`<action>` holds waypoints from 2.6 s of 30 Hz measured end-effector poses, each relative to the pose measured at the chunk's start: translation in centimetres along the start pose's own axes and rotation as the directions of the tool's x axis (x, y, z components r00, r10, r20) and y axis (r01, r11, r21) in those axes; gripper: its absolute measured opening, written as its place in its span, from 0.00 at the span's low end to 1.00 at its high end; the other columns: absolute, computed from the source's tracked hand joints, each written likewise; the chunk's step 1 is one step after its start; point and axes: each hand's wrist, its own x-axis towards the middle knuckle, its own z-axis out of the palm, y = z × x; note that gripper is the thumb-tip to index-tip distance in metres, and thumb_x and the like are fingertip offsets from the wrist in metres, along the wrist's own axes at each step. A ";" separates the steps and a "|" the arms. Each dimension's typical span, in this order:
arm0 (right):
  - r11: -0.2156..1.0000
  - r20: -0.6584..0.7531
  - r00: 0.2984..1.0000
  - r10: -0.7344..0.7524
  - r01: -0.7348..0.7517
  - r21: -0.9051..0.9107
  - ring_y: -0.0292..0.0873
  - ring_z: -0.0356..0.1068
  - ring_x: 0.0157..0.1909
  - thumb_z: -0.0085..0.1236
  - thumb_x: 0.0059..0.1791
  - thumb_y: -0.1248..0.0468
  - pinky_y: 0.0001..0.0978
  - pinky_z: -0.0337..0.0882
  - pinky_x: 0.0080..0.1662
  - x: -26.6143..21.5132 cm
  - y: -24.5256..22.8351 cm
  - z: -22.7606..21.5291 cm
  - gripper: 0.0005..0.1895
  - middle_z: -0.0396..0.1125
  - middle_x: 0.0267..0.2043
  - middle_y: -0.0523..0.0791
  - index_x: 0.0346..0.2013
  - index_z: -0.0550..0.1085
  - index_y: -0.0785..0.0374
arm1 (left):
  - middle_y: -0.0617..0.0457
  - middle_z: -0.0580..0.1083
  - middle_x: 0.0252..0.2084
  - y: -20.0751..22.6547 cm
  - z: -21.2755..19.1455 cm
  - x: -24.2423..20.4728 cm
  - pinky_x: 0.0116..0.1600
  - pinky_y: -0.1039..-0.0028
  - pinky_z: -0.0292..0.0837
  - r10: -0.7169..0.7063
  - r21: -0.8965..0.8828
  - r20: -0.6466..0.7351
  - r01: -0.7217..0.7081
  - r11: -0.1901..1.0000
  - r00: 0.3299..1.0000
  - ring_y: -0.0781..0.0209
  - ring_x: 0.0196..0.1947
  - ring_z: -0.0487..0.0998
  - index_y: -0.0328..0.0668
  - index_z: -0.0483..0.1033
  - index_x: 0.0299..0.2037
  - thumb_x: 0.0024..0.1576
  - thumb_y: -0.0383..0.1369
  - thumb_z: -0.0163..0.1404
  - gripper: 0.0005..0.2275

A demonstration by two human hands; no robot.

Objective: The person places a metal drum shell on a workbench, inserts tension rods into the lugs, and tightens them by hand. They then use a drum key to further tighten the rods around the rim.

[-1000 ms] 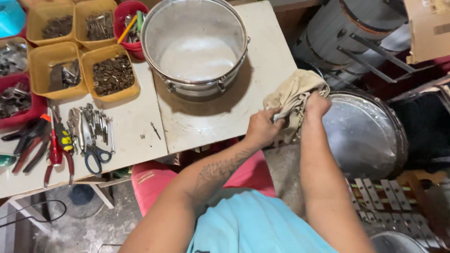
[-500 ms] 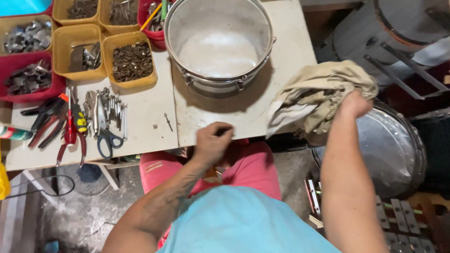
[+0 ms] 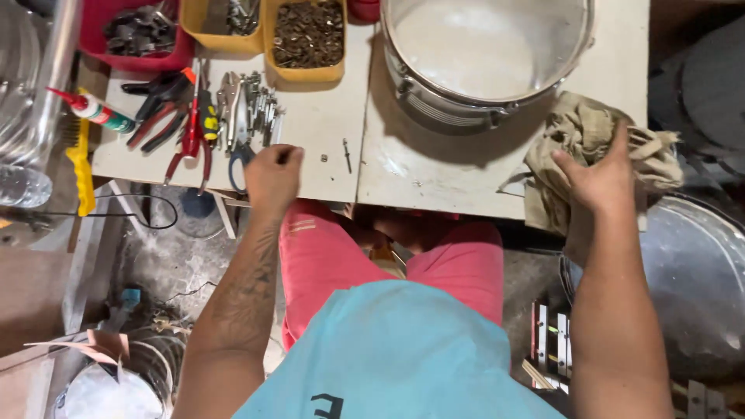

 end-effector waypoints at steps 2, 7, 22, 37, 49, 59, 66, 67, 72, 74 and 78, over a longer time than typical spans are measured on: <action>0.989 -0.072 0.994 -0.076 0.066 -0.129 0.66 0.64 0.62 0.72 0.48 0.50 0.53 0.60 0.60 -0.9 -0.8 -0.7 0.47 0.64 0.63 0.65 0.72 0.58 0.64 | 0.45 0.78 0.50 0.8 0.9 0.0 0.55 0.62 0.75 0.011 0.077 0.109 -0.019 0.997 0.994 0.53 0.44 0.81 0.40 0.80 0.52 0.61 0.40 0.54 0.15; 0.965 -0.330 0.918 -0.222 0.157 -0.211 0.60 0.71 0.54 0.66 0.57 0.61 0.49 0.66 0.56 -2.5 -1.1 -0.9 0.20 0.74 0.54 0.58 0.59 0.77 0.72 | 0.42 0.72 0.55 -2.6 5.8 1.5 0.58 0.52 0.71 0.278 0.160 0.260 -0.325 0.932 0.925 0.42 0.54 0.72 0.36 0.75 0.61 0.63 0.32 0.46 0.18; 0.898 0.352 0.827 -0.438 0.418 0.135 0.59 0.75 0.42 0.63 0.44 0.55 0.53 0.74 0.45 -5.3 -18.4 23.7 0.11 0.73 0.35 0.52 0.36 0.82 0.55 | 0.45 0.70 0.29 -7.6 9.8 2.4 0.36 0.60 0.79 0.590 0.286 0.228 -0.633 0.720 0.774 0.41 0.29 0.79 0.37 0.76 0.33 0.52 0.30 0.50 0.05; 0.654 -0.319 0.571 -0.756 0.642 -0.400 0.49 0.67 0.37 0.67 0.48 0.54 0.41 0.69 0.41 6.6 -22.1 16.7 0.11 0.61 0.33 0.43 0.39 0.80 0.56 | 0.58 0.78 0.37 -9.0 4.9 -2.9 0.41 0.72 0.81 0.503 0.000 -0.033 -0.503 0.864 0.864 0.59 0.39 0.83 0.50 0.84 0.43 0.57 0.36 0.58 0.07; 0.825 0.324 0.820 -0.471 0.540 -0.169 0.58 0.77 0.32 0.60 0.45 0.56 0.49 0.77 0.36 -5.1 -22.7 30.8 0.10 0.72 0.28 0.50 0.30 0.81 0.59 | 0.55 0.82 0.41 -5.8 2.3 -2.8 0.50 0.71 0.80 0.006 -0.268 0.186 0.045 0.962 0.982 0.55 0.45 0.83 0.51 0.86 0.43 0.51 0.37 0.62 0.10; 0.875 0.370 0.818 -0.440 0.483 -0.027 0.60 0.78 0.40 0.53 0.49 0.67 0.50 0.80 0.42 -3.9 -22.6 31.4 0.10 0.71 0.35 0.53 0.42 0.79 0.62 | 0.48 0.82 0.37 -5.1 1.9 -2.4 0.46 0.71 0.80 -0.211 -0.386 0.190 0.270 0.882 0.959 0.58 0.38 0.85 0.46 0.86 0.43 0.49 0.34 0.64 0.11; 0.948 0.426 0.866 -0.263 0.149 0.282 0.52 0.79 0.40 0.64 0.42 0.65 0.44 0.79 0.43 -2.1 -22.3 31.2 0.21 0.75 0.31 0.48 0.49 0.75 0.56 | 0.46 0.82 0.36 -2.8 1.7 -1.1 0.43 0.68 0.82 -0.159 -0.461 0.158 0.216 0.861 0.974 0.54 0.38 0.85 0.45 0.86 0.39 0.45 0.32 0.66 0.12; 0.945 0.438 0.856 -0.273 0.155 0.287 0.52 0.79 0.40 0.64 0.42 0.65 0.44 0.79 0.43 -2.8 -23.2 29.9 0.21 0.75 0.31 0.48 0.49 0.75 0.56 | 0.46 0.82 0.36 -2.2 1.4 -1.2 0.43 0.68 0.82 -0.174 -0.458 0.148 0.223 0.860 0.974 0.54 0.38 0.85 0.45 0.86 0.39 0.45 0.32 0.66 0.12; 0.370 0.482 0.853 -0.201 -0.389 0.844 0.39 0.72 0.35 0.55 0.42 0.79 0.29 0.81 0.38 -3.8 -23.8 25.7 0.26 0.70 0.37 0.50 0.56 0.71 0.76 | 0.36 0.79 0.35 0.0 1.8 -1.4 0.40 0.68 0.84 -0.068 -0.837 0.153 0.166 0.521 0.986 0.53 0.36 0.84 0.26 0.82 0.40 0.46 0.19 0.65 0.12; 0.300 0.482 0.850 -0.210 -0.414 0.860 0.41 0.73 0.36 0.55 0.43 0.80 0.31 0.82 0.38 -4.4 -23.8 23.9 0.27 0.70 0.38 0.52 0.58 0.69 0.78 | 0.37 0.79 0.36 0.5 2.7 -1.3 0.41 0.66 0.85 -0.068 -0.876 0.185 0.196 0.440 0.980 0.52 0.37 0.84 0.25 0.81 0.42 0.46 0.19 0.65 0.13; 0.091 0.400 0.897 -0.188 -0.389 0.917 0.50 0.78 0.40 0.58 0.45 0.81 0.45 0.85 0.44 -4.5 -21.9 23.5 0.24 0.70 0.40 0.54 0.57 0.71 0.77 | 0.33 0.78 0.38 2.1 3.2 -1.5 0.41 0.66 0.87 -0.008 -0.915 0.238 0.227 0.334 0.971 0.51 0.37 0.84 0.20 0.78 0.42 0.47 0.16 0.65 0.14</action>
